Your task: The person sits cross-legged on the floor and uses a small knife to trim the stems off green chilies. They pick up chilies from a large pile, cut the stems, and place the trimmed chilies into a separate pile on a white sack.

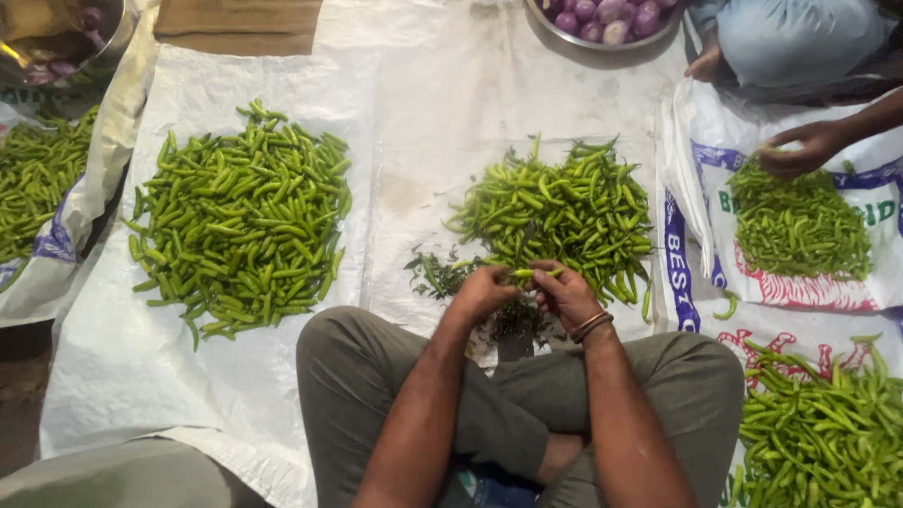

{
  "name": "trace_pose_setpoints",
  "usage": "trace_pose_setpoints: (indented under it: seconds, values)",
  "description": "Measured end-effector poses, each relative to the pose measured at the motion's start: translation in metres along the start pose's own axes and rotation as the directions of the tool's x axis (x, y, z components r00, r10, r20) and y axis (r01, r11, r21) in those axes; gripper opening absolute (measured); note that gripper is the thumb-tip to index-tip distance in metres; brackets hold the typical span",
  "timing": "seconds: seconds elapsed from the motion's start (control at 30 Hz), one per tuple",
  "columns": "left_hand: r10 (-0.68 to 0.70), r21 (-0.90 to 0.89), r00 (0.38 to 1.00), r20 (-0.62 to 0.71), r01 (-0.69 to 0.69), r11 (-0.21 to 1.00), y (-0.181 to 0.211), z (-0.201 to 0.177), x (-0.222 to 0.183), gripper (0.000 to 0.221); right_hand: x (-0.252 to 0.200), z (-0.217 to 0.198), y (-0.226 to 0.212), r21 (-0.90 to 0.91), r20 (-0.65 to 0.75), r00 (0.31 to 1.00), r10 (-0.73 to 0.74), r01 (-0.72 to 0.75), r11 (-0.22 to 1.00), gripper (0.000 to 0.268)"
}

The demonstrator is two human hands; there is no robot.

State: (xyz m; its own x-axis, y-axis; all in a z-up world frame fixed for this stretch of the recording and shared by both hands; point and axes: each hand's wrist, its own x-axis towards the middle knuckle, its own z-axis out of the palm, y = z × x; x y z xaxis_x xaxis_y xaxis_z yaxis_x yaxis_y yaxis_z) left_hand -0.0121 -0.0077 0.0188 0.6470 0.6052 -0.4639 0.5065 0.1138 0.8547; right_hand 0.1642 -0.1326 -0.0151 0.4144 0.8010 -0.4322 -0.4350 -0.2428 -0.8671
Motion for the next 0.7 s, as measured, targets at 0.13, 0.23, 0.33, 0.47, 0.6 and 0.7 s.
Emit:
trace_pose_setpoints:
  seconds: [0.13,0.23,0.33,0.47,0.6,0.7]
  values:
    - [0.191,-0.198,0.981,-0.027,-0.193,0.961,0.01,-0.008,-0.013,0.037,-0.016,0.015,-0.02,0.016,0.056,0.995,-0.083,0.082,0.996,0.03]
    - [0.313,-0.049,0.948,-0.066,-0.316,0.947,0.017,-0.013,-0.006,0.032,-0.01,0.014,-0.023,-0.01,0.082,0.991,-0.109,0.11,0.994,0.026]
    - [0.335,-0.009,0.939,-0.077,-0.337,0.941,0.001,-0.006,-0.004,0.031,-0.005,0.001,0.003,-0.022,0.061,0.991,-0.115,0.117,0.993,0.023]
    - [0.24,-0.086,0.959,-0.153,-0.255,0.963,-0.006,0.0,0.011,0.026,0.028,0.003,0.026,-0.16,-0.008,0.981,-0.194,0.19,0.969,0.021]
    - [-0.075,0.11,0.951,-0.299,0.112,0.988,0.002,0.013,0.009,0.023,0.026,0.001,0.023,-0.74,-0.179,0.964,-0.196,-0.001,0.672,0.022]
    - [-0.079,-0.2,0.761,-0.644,-0.068,0.977,0.019,-0.021,0.012,0.031,0.023,-0.019,-0.021,0.139,-0.556,0.808,-0.195,0.322,0.937,0.024]
